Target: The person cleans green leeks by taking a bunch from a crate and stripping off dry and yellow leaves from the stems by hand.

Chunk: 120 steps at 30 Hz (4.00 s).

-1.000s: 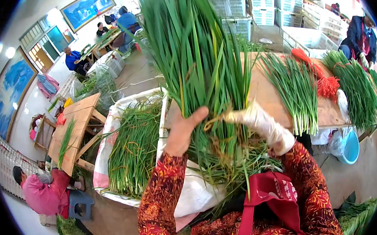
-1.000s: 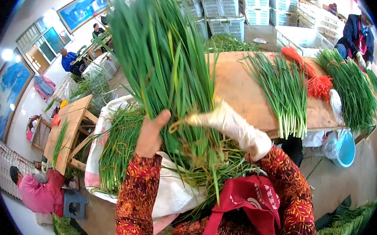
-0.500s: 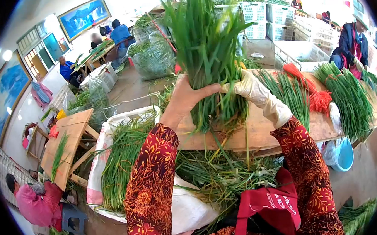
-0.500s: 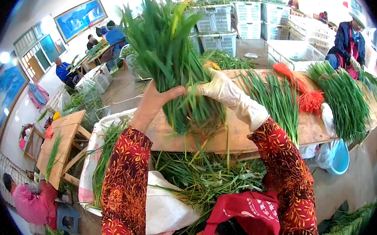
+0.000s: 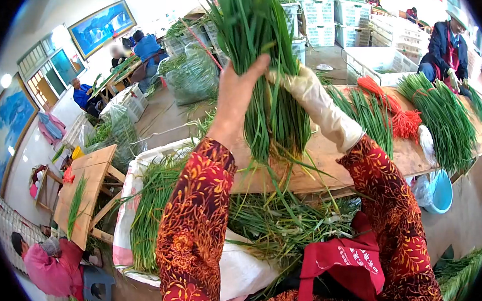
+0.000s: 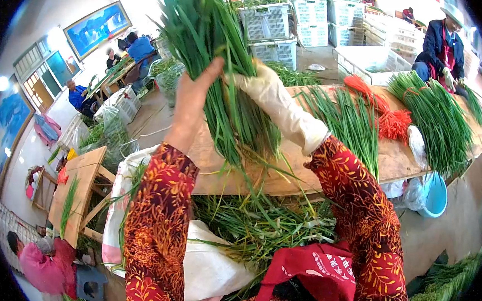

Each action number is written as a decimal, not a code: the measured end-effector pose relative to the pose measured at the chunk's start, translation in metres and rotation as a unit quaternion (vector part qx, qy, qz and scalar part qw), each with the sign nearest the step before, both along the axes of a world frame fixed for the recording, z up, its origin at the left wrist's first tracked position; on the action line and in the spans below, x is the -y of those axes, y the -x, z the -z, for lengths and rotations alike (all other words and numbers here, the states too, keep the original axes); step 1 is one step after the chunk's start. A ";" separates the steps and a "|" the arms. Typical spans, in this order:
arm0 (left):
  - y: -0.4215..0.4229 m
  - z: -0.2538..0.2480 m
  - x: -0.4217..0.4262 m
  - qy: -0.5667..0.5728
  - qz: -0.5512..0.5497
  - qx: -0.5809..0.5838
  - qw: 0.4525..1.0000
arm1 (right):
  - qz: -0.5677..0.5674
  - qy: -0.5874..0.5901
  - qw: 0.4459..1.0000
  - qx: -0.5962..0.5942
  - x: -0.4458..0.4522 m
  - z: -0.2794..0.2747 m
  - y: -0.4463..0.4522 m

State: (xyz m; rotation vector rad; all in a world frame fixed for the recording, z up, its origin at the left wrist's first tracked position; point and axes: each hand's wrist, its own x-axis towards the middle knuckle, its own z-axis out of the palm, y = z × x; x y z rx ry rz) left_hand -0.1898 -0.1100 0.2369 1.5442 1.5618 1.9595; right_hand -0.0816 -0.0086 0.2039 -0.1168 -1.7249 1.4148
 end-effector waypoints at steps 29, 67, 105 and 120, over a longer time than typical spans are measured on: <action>0.054 0.003 0.018 0.074 0.014 -0.031 0.997 | -0.085 -0.067 0.993 0.040 0.011 0.002 0.049; 0.103 -0.067 0.173 -0.116 0.013 0.272 0.955 | -0.353 -0.055 0.907 0.223 0.098 0.079 0.018; 0.099 -0.140 0.229 -0.071 0.023 0.148 0.986 | -0.408 0.298 0.855 -0.115 0.141 0.112 0.034; 0.103 -0.100 0.188 -0.072 -0.014 0.151 0.986 | -0.433 0.306 0.847 0.034 0.109 0.091 -0.026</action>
